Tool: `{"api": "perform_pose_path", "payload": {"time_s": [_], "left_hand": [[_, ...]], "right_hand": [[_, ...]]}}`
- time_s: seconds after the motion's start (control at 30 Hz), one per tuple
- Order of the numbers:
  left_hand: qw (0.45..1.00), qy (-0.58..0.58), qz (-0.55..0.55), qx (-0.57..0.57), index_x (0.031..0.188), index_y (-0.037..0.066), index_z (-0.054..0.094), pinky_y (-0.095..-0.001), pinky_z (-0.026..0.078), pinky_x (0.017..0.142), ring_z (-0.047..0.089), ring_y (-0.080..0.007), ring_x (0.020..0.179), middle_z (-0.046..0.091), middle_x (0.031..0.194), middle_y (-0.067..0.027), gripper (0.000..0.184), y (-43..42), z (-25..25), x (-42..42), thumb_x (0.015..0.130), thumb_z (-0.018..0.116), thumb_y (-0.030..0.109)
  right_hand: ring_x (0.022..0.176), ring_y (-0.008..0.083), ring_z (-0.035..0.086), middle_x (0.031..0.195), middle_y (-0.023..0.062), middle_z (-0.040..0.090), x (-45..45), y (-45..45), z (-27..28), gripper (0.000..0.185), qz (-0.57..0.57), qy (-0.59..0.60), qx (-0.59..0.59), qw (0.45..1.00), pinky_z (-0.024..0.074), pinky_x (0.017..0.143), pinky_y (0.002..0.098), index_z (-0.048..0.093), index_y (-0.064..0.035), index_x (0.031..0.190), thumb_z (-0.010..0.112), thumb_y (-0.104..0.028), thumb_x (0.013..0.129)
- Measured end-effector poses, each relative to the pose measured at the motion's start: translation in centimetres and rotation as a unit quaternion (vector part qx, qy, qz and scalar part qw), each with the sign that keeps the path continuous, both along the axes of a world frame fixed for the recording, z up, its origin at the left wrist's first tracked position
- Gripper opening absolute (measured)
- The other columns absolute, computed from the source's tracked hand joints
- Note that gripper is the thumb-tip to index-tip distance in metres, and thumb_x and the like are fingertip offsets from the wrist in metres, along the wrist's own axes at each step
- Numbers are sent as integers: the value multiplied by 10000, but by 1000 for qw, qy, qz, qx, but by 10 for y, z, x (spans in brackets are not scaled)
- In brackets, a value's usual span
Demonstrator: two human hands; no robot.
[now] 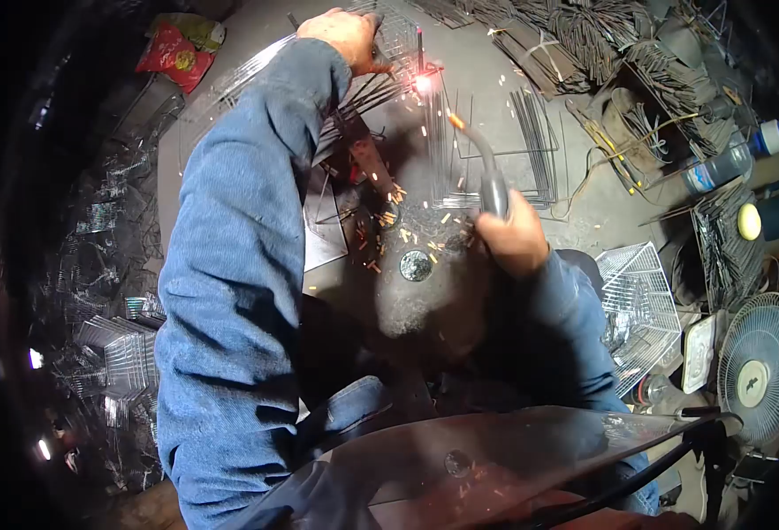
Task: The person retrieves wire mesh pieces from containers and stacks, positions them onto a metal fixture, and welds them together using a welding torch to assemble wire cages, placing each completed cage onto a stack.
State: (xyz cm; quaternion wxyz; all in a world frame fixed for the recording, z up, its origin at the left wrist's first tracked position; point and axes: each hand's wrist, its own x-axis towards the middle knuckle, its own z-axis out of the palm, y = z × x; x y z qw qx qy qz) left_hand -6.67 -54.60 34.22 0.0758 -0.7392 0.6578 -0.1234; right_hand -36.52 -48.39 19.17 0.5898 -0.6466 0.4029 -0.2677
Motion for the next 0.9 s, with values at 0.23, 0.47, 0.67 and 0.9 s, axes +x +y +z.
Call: {"api": "perform_pose_path", "payload": {"time_s": [0.23,0.47,0.67,0.9], "left_hand": [[991,90,53,-80,1173,-5,580,-307,456,863,612,-214,994,638,1100,-150,448,84,40,66,878,602,331],[974,225,0,2,1156,-14,587,-291,396,929,550,-164,1036,624,1097,-113,416,143,26,101,915,574,325],[979,197,30,-34,1162,-4,594,-298,406,925,557,-173,1033,629,1099,-117,454,143,20,66,890,604,360],[981,190,43,-27,1161,-7,595,-297,422,914,569,-166,1025,637,1097,-123,418,138,22,45,888,622,310]], "right_hand": [[1071,363,560,1178,226,552,-114,99,14,567,118,16,-249,961,459,879,406,447,0,1260,647,-189,764],[845,268,606,940,197,629,-315,35,-151,479,-447,209,91,865,474,788,336,563,61,1058,632,-335,798],[1222,363,460,1305,267,465,-335,31,-274,909,-286,564,254,732,369,1024,364,448,48,1289,729,-543,659],[1221,378,453,1328,270,439,-350,27,-277,947,-384,510,184,747,358,1037,369,388,56,1322,693,-561,672]]}}
